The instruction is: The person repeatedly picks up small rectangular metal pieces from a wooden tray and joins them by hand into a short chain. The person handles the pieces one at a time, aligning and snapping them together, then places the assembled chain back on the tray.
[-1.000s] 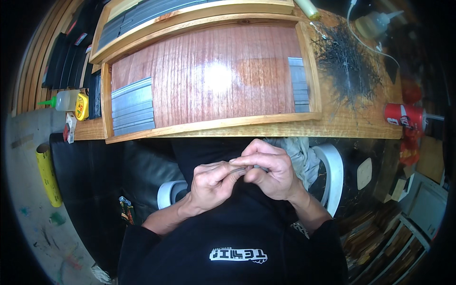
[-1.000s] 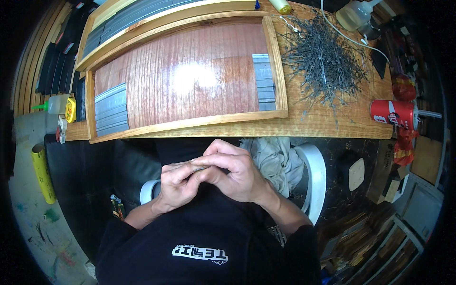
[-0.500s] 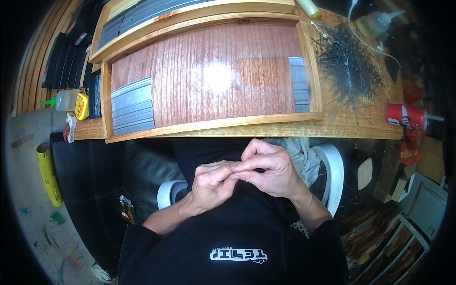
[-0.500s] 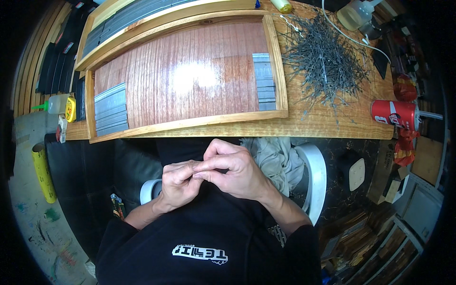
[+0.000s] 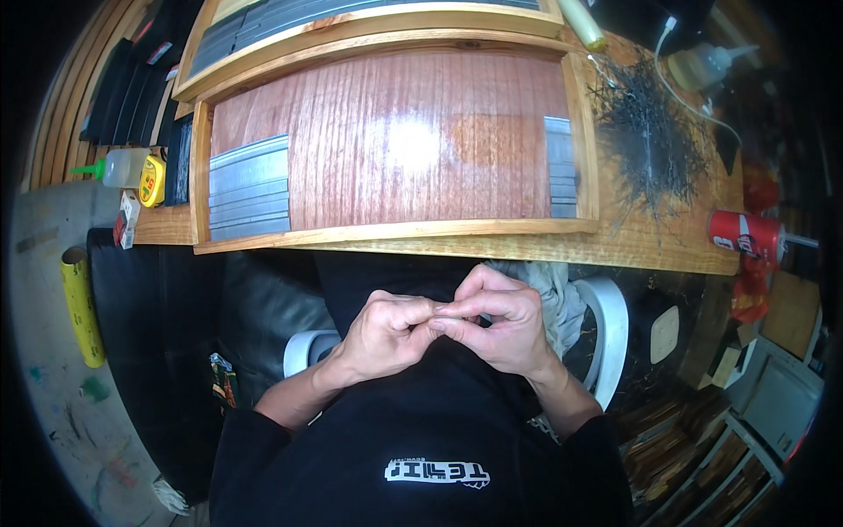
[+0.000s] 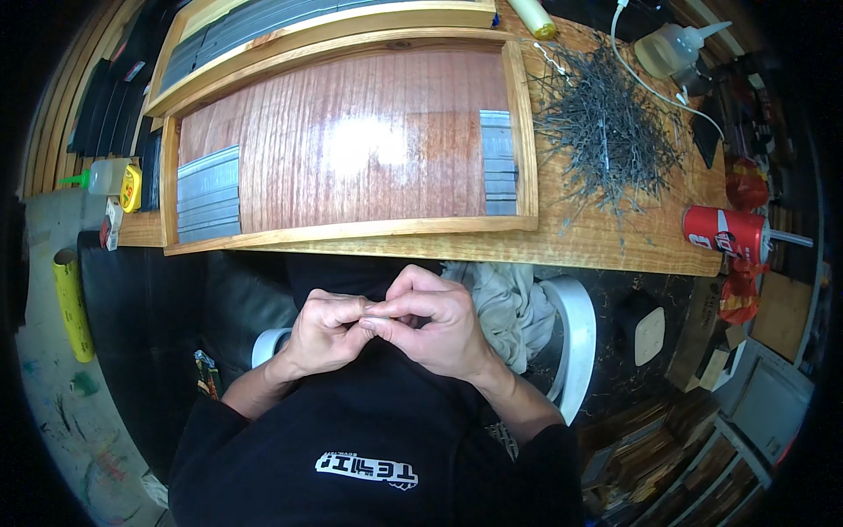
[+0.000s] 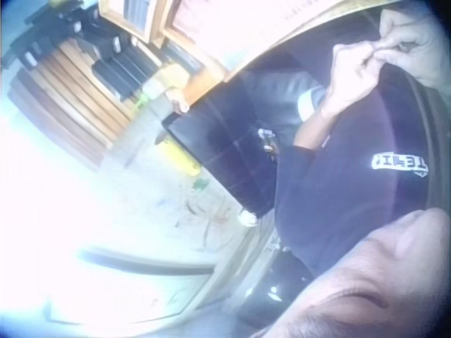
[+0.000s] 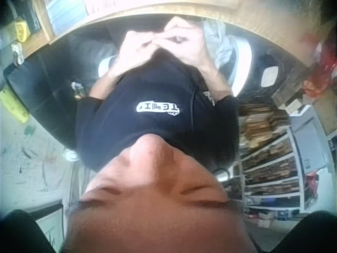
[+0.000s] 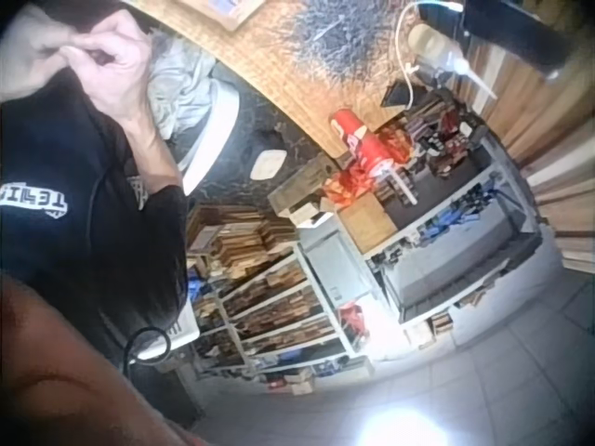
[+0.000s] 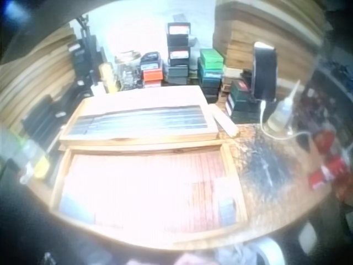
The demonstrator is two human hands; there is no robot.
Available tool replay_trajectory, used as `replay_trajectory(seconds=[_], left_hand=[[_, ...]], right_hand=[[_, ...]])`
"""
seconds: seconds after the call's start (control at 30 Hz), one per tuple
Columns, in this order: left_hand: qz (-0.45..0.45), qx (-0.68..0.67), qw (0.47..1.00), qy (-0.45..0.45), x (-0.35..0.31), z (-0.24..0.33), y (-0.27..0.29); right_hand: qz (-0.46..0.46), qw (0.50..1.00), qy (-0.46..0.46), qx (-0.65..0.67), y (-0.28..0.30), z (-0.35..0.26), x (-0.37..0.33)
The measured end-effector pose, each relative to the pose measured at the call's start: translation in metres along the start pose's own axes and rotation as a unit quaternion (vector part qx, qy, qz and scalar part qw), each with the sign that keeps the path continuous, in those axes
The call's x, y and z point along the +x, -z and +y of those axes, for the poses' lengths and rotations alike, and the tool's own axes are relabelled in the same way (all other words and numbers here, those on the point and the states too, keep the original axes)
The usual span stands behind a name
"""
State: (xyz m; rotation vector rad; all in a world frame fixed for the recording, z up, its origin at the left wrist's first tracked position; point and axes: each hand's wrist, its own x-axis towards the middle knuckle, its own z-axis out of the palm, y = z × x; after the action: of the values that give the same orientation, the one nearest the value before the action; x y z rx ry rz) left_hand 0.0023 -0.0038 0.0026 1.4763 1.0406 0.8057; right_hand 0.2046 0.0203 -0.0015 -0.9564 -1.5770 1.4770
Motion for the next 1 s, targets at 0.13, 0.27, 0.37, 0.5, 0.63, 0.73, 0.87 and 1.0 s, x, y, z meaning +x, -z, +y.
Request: replay_trajectory(seconds=[0.13,0.27,0.37,0.5,0.63,0.73,0.87,1.0], left_hand=[[0.007,0.010,1.000,-0.009,-0.001,-0.004,-0.001],[0.022,0.015,0.999,-0.039,-0.002,-0.008,-0.001],[0.019,0.014,0.999,-0.041,-0.003,-0.010,0.001],[0.029,0.002,0.999,-0.042,-0.002,-0.009,-0.001],[0.029,0.002,0.999,-0.041,-0.003,-0.010,-0.001],[0.029,-0.002,0.999,-0.038,-0.003,-0.011,-0.001],[0.024,-0.001,0.999,-0.034,-0.002,-0.007,0.001],[0.025,0.002,0.999,-0.036,-0.002,-0.008,0.000]], right_hand=[[0.001,1.000,0.010,-0.017,0.000,-0.001,0.000],[0.007,0.999,0.035,-0.040,0.000,-0.004,0.001],[0.024,0.999,0.035,-0.024,-0.001,-0.006,0.001],[0.016,0.999,0.042,-0.029,0.001,-0.006,0.002],[0.022,0.999,0.038,-0.021,0.000,-0.005,0.001],[0.024,0.998,0.042,-0.025,0.000,-0.004,0.002],[0.024,0.998,0.048,-0.027,0.000,-0.005,0.002],[0.024,0.998,0.049,-0.028,0.000,-0.005,0.003]])
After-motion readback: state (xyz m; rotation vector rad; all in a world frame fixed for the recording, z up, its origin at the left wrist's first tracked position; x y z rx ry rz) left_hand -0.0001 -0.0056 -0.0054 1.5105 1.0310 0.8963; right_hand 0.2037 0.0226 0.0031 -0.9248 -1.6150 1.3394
